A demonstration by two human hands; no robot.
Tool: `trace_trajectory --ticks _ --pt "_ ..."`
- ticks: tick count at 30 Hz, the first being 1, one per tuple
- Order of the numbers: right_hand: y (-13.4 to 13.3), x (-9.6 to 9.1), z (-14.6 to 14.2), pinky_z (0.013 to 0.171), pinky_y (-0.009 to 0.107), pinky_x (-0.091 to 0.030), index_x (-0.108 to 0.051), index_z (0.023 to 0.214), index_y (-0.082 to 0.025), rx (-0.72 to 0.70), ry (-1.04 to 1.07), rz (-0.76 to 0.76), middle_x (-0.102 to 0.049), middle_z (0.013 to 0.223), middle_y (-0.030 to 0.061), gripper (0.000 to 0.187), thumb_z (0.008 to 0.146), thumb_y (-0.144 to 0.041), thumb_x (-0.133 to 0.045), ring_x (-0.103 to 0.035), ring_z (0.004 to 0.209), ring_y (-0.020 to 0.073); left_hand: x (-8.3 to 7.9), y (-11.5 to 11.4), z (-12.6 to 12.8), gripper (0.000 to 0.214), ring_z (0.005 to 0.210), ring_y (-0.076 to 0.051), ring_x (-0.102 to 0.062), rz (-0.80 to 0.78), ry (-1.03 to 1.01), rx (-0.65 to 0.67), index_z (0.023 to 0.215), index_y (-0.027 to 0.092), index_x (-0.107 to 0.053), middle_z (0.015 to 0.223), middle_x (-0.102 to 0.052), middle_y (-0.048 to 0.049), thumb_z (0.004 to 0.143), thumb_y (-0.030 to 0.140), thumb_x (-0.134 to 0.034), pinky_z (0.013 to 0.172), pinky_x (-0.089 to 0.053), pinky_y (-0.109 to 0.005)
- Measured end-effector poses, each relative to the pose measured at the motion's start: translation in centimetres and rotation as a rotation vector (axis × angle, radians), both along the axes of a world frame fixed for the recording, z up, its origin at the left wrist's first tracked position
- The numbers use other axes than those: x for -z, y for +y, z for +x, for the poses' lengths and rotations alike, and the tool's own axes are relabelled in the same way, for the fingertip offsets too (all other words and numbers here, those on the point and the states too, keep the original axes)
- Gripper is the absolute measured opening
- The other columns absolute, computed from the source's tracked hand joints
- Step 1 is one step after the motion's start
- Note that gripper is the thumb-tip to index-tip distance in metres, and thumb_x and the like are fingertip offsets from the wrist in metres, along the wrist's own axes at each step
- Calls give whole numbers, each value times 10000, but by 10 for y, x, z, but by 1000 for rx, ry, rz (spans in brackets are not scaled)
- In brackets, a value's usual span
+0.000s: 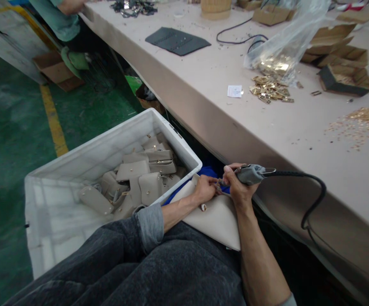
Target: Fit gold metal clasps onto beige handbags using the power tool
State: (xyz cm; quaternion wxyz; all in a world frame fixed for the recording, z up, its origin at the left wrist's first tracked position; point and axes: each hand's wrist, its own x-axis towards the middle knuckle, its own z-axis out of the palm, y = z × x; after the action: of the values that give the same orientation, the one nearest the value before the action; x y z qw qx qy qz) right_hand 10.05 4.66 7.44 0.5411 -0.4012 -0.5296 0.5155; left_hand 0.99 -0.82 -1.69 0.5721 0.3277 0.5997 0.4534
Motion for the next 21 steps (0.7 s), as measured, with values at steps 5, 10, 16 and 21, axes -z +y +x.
trace_trajectory --ticks 5,10,16,21 --pt "4 -5 0 427 246 -453 -661 781 -155 77 29 49 -566 539 -38 280 805 -375 -833 -509 405 105 -1 -2 5 316 600 -169 -719 8 -117 -40 1112 57 -765 735 -760 -86 886 89 -546 584 -588 -252" --pt "-1 -4 5 441 245 -462 -704 801 -144 17 -63 45 -592 550 -24 267 818 -378 -832 -525 419 107 -3 -6 4 237 607 -156 -698 22 -99 -44 947 93 -799 726 -761 -62 821 44 -605 613 -581 -248" --pt "0 -16 15 462 269 -454 -693 814 -165 -83 45 10 -585 567 -34 236 775 -326 -862 -520 438 114 -9 -3 6 211 583 -161 -704 -16 -143 -18 957 98 -792 701 -753 -65 870 61 -602 577 -575 -255" --pt "21 -62 61 502 288 -412 -636 808 -209 -6 443 6 -562 651 -32 193 747 -229 -818 -462 460 90 -11 -1 6 131 649 -178 -756 -46 -215 10 902 98 -781 791 -789 -112 893 120 -653 601 -594 -246"
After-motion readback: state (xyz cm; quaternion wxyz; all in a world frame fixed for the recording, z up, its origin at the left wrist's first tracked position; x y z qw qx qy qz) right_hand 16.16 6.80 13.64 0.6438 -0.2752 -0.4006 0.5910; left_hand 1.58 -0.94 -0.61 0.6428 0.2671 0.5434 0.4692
